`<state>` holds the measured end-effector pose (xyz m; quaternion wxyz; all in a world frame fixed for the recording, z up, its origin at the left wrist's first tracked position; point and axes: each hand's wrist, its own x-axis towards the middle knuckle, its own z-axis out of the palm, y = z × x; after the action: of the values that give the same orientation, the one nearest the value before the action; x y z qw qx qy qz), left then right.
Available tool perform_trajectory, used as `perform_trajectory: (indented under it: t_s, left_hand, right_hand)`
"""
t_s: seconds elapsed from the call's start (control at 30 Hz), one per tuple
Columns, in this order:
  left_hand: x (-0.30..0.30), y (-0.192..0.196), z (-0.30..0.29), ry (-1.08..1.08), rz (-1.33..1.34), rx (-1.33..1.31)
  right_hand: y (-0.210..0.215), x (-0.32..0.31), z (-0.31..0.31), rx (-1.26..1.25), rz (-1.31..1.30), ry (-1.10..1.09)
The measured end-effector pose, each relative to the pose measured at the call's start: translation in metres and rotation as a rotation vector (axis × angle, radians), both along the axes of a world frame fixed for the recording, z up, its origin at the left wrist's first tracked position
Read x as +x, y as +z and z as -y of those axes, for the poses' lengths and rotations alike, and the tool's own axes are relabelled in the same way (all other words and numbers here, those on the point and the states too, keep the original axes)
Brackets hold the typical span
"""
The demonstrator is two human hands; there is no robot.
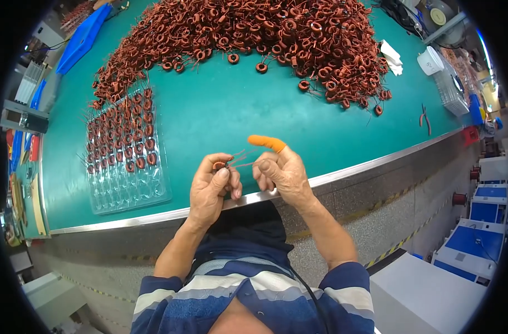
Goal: Manually assembling copper-wire inductors into a plastic sorting tray and trimming excess wires.
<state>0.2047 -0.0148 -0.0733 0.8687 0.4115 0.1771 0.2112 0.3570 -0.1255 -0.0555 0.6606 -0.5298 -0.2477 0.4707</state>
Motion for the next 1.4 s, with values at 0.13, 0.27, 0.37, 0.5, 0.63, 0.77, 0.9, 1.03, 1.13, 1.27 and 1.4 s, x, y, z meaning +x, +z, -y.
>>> perform_trajectory:
  t_s: [0.13,0.27,0.37,0.5,0.63,0.77,0.9,1.03,1.13,1.27,1.4]
  left_hand:
    - [-0.001,0.008,0.0,-0.039,0.061,-0.203]
    - [0.005,0.015,0.0,-0.056,0.1,-0.342]
    - [0.007,0.017,0.0,-0.139,0.096,-0.322]
    - [0.005,0.008,-0.004,-0.249,0.086,-0.374]
    - [0.001,0.008,0.004,-0.225,-0.129,0.0]
    - [-0.003,0.011,0.009,-0.13,-0.217,0.413]
    - [-0.005,0.007,0.008,-0.094,-0.216,0.458]
    - [-0.005,0.007,0.009,-0.055,-0.209,0.343]
    - [-0.004,0.002,0.008,-0.046,-0.17,0.313]
    - [-0.011,0.002,0.011,0.039,-0.092,0.275]
    - [-0.019,-0.007,0.01,0.029,-0.138,0.539]
  right_hand:
    - [-0.007,-0.004,0.001,0.187,-0.165,0.031]
    - [-0.001,-0.002,0.003,0.217,-0.028,0.003]
    - [-0.007,-0.001,0.001,0.136,0.429,-0.02]
    - [0.006,-0.013,-0.005,0.042,0.58,-0.135]
    - [0.013,-0.014,-0.008,-0.032,0.301,-0.145]
    - [0.003,-0.014,-0.008,-0.054,0.223,-0.134]
    - [-0.003,-0.014,-0.011,-0.076,0.173,-0.101]
    - [-0.004,-0.015,-0.01,-0.037,0.159,-0.083]
    - [0.002,-0.019,-0.009,-0.028,0.085,-0.175]
    - [0.0,-0.035,0.004,-0.077,0.29,-0.349]
    - [0.007,-0.05,-0.004,-0.064,0.357,-0.232]
